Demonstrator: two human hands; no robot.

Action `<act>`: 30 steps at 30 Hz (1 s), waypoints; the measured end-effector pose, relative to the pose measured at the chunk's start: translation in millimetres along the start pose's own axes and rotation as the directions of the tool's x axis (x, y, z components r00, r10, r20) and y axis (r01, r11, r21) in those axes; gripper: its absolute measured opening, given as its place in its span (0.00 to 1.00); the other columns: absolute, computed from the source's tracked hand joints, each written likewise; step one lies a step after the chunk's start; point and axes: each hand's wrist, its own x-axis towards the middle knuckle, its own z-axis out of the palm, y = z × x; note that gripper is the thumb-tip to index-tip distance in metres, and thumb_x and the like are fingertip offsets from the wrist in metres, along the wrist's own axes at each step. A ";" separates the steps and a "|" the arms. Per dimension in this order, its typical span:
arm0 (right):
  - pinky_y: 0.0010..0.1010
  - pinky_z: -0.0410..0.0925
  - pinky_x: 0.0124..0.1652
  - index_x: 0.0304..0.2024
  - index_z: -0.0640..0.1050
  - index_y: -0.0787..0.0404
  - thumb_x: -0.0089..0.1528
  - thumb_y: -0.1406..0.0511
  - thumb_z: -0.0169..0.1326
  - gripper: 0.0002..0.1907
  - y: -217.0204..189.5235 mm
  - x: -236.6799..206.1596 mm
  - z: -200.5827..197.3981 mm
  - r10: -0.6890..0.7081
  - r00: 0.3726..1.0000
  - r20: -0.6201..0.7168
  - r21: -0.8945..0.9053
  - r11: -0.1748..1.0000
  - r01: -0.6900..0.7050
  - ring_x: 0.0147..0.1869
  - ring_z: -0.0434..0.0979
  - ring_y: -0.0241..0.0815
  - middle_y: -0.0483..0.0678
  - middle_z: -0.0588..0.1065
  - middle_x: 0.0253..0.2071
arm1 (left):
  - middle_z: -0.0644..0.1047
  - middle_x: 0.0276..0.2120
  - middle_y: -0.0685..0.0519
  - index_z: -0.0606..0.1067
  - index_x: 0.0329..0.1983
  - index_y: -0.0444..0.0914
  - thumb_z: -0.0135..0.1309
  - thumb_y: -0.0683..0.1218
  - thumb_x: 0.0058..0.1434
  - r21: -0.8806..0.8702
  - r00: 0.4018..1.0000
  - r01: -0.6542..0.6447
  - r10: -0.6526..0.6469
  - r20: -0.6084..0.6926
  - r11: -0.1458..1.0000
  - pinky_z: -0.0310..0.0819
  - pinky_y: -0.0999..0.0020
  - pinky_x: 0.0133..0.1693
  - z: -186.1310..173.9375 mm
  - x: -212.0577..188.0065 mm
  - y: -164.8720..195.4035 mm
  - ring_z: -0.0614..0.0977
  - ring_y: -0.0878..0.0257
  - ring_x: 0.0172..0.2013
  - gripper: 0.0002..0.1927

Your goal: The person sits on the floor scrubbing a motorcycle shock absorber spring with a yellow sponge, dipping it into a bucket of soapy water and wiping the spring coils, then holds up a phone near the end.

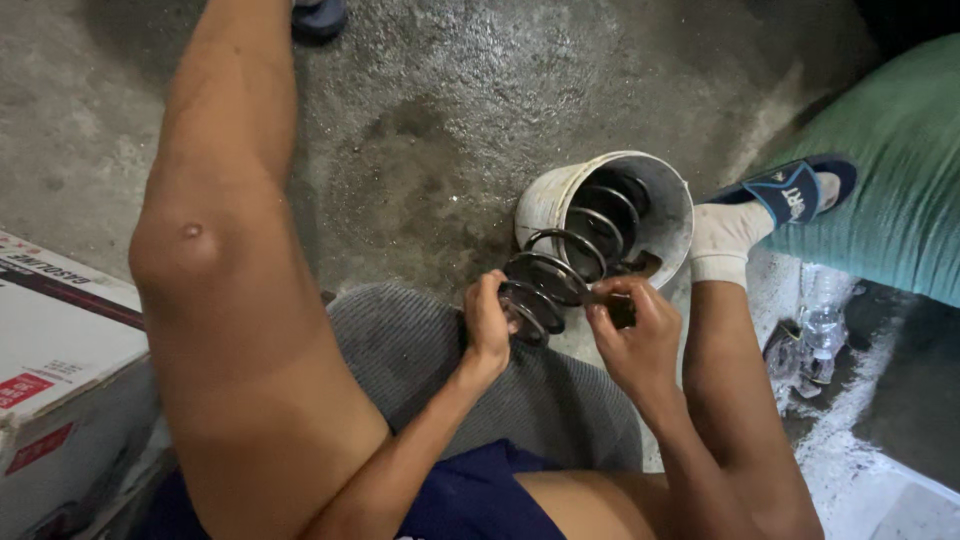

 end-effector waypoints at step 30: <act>0.22 0.70 0.37 0.45 0.85 0.62 0.63 0.65 0.61 0.10 48.8 -29.4 51.6 0.341 0.848 0.406 0.424 0.752 -0.505 0.36 0.74 0.27 0.40 0.81 0.34 | 0.57 0.18 0.56 0.57 0.19 0.35 0.42 0.43 0.60 0.468 0.792 -0.601 0.405 0.457 0.648 0.52 0.64 0.26 -5.2 -6.1 12.0 0.61 0.69 0.21 0.15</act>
